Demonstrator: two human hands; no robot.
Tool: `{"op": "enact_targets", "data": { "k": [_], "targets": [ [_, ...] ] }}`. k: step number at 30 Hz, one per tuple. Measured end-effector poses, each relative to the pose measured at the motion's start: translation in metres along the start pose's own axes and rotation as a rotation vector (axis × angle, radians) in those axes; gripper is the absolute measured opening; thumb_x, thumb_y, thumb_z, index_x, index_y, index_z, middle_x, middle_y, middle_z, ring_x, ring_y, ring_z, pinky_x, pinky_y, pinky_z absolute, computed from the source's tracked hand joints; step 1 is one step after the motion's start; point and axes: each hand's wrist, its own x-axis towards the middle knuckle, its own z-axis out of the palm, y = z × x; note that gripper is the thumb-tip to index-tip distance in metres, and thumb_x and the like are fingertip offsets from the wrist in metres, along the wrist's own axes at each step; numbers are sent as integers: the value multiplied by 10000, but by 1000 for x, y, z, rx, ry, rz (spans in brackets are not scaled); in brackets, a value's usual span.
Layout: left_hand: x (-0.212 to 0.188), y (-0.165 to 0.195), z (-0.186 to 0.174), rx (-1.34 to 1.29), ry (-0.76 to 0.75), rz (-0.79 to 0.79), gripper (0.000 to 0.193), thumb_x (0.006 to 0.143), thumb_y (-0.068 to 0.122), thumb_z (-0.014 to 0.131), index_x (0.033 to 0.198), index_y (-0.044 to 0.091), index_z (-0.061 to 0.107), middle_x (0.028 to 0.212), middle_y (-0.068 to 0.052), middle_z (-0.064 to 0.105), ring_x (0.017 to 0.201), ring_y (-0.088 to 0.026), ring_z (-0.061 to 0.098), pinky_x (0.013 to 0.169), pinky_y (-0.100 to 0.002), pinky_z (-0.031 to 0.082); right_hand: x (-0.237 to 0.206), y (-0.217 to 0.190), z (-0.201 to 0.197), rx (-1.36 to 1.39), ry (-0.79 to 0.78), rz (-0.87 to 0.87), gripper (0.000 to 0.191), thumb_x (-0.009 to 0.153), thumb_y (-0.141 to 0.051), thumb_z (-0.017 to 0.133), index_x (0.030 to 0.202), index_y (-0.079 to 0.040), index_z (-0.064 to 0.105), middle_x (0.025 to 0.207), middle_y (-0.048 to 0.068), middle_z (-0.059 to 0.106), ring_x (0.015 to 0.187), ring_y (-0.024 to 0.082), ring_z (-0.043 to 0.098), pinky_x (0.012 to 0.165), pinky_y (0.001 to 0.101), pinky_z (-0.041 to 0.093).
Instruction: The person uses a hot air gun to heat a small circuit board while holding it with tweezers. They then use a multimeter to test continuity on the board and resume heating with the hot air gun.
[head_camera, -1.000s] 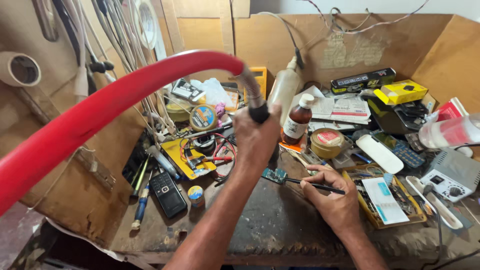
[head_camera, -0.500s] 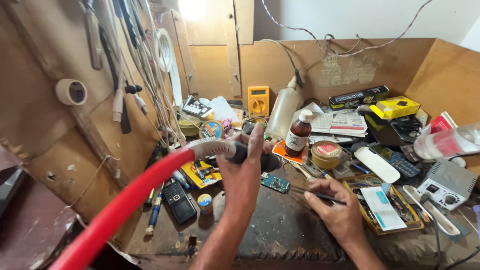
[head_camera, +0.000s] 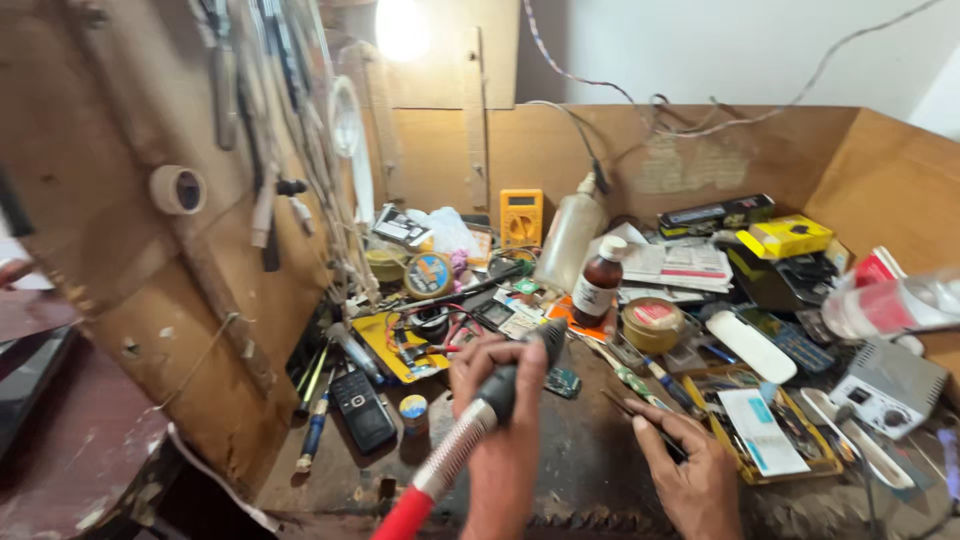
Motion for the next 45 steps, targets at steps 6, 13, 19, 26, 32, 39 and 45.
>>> {"op": "enact_targets", "data": {
  "k": [6,13,19,26,32,39,45],
  "targets": [
    [-33,-30,-2,-223,31,-185,174,782,95,818,938,64,746,1013,-74,731,948,-183,692,881,-326,545,8,28,6,-240,41,-381,295,787,-206,744,1062,-119,806,1080,112,796,1085,304,706,955,392,497],
    [-61,-83,15,-370,93,62,286,717,57,893,963,17,753,1010,-151,769,1012,-242,724,960,-377,559,-16,29,50,319,-82,450,310,916,-273,761,1022,5,849,787,146,809,713,195,715,697,315,562],
    [-98,-149,-6,2,115,185,300,654,122,956,925,118,827,1038,-109,729,980,-231,734,887,-352,588,-8,38,76,789,-262,818,357,903,-272,713,974,62,815,788,114,782,699,154,689,670,286,519],
    [-78,-231,-63,328,-141,-234,184,756,151,882,935,161,841,1083,-104,699,987,-237,697,900,-359,596,-37,36,142,1026,-307,890,340,891,-260,718,1006,50,798,827,114,779,740,157,687,698,293,518],
    [-30,-200,-98,316,-237,-418,173,797,185,862,950,127,805,1045,-108,686,946,-245,684,864,-376,578,-29,30,157,1034,-366,866,333,880,-250,722,1034,39,784,860,114,775,774,160,686,721,299,517],
    [41,-118,-141,122,-198,-212,198,845,224,838,968,87,764,1002,-113,672,897,-255,668,821,-396,558,-23,17,171,1028,-418,850,333,867,-238,727,1066,27,767,899,114,771,815,163,684,749,306,516],
    [97,-42,-207,144,-10,-29,243,886,257,818,982,53,728,964,-118,659,856,-264,654,785,-413,540,-17,6,172,993,-451,820,340,856,-227,731,1093,17,753,932,114,768,849,166,683,772,312,516]
  ]
}}
